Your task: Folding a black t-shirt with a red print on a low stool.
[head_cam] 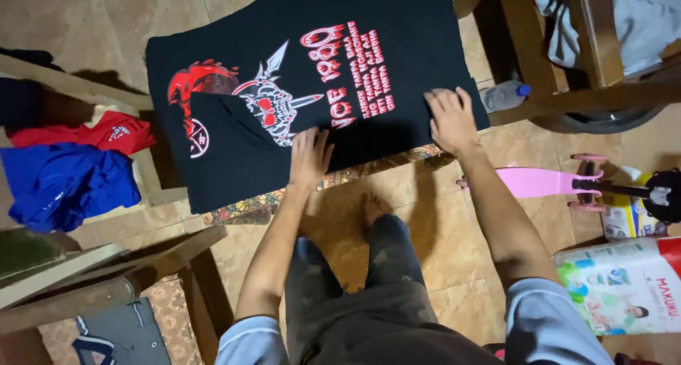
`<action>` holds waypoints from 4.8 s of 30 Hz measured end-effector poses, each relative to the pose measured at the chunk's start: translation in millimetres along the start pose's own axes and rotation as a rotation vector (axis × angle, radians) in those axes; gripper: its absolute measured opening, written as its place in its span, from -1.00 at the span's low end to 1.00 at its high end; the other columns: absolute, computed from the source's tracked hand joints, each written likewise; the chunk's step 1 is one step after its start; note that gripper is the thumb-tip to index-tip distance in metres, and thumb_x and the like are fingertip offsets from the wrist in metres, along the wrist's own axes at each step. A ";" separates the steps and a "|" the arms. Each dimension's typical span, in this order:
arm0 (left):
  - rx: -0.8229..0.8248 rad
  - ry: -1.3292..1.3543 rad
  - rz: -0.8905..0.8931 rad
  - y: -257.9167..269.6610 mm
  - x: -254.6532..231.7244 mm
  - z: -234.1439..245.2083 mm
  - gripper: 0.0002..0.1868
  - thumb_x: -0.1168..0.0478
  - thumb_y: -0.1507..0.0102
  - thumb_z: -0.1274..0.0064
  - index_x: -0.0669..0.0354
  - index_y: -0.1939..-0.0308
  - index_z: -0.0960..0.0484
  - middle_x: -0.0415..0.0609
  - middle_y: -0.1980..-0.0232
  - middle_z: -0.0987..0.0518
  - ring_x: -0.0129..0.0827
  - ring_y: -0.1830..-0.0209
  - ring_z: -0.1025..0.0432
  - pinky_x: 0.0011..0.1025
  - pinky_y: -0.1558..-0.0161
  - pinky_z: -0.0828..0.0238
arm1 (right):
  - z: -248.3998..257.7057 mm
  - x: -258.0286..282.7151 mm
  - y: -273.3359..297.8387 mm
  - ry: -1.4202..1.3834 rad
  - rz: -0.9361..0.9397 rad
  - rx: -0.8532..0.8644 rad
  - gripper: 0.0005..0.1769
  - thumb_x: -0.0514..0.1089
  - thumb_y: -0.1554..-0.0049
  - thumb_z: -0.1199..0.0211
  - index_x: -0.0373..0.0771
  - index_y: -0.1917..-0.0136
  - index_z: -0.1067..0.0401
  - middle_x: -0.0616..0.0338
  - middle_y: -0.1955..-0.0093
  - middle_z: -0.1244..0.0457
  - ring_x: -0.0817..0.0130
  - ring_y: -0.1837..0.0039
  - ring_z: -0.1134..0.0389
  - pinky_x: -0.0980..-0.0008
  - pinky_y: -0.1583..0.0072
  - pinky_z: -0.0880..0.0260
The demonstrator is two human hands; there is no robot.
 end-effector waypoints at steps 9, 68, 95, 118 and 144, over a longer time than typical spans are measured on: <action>0.265 0.256 0.211 -25.4 7.9 14.4 -0.86 0.31 -0.33 -0.11 0.33 0.10 -0.60 0.14 0.05 -0.56 0.05 -0.02 -0.43 -0.11 -0.04 -0.36 | 3.9 -64.2 -17.0 -0.138 -0.170 0.081 -0.63 -0.11 -0.01 -0.32 -0.20 -0.10 -0.43 -0.02 -0.18 -0.24 0.04 -0.37 -0.18 -0.04 -0.49 0.07; 0.090 -0.224 -0.106 93.9 73.5 61.8 -0.33 -0.02 -0.42 0.08 0.25 -0.52 -0.22 0.10 -0.62 -0.18 -0.13 -0.65 -0.05 -0.01 -0.58 0.13 | -24.4 242.7 -68.9 -0.288 0.119 0.064 -0.19 -0.05 -0.22 -0.17 -0.33 -0.63 0.00 -0.21 -0.66 0.08 -0.20 -0.65 0.13 -0.19 -0.57 0.22; -0.344 0.561 0.608 90.6 241.8 150.9 -0.87 0.19 -0.44 0.05 0.16 0.04 -0.42 0.21 0.38 -0.52 0.22 0.28 -0.48 -0.03 0.27 -0.34 | -19.6 343.6 -179.0 -0.893 -0.204 0.058 -0.70 -0.17 -0.34 -0.22 -0.32 -0.21 -0.20 -0.23 0.04 -0.29 -0.11 0.00 -0.34 0.14 -0.11 -0.34; -0.395 0.395 0.638 157.6 261.6 120.9 -0.72 0.06 -0.28 -0.24 0.18 0.30 -0.57 0.10 0.36 -0.58 0.00 0.32 -0.49 -0.15 0.26 -0.41 | -38.1 327.1 -162.5 -0.544 -0.039 -0.004 -0.63 -0.13 -0.18 -0.41 -0.38 -0.11 -0.36 -0.17 -0.11 -0.28 -0.18 -0.20 -0.26 -0.05 -0.19 -0.23; -0.643 0.789 0.431 227.0 269.3 98.2 -0.63 0.46 -0.28 -0.12 0.26 -0.18 -0.58 -0.05 -0.05 -0.55 -0.50 0.03 -0.42 -0.48 -0.06 -0.47 | -41.8 327.6 -155.5 -0.656 -0.240 0.089 -0.67 -0.25 -0.20 -0.35 -0.40 -0.09 -0.26 -0.24 -0.06 -0.28 -0.17 -0.10 -0.33 0.03 -0.15 -0.31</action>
Point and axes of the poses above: each hand's wrist, its own y-axis away from the middle knuckle, its own z-axis out of the back of the hand, x = y × z, the point moved 1 cm from there along -y, towards the middle knuckle
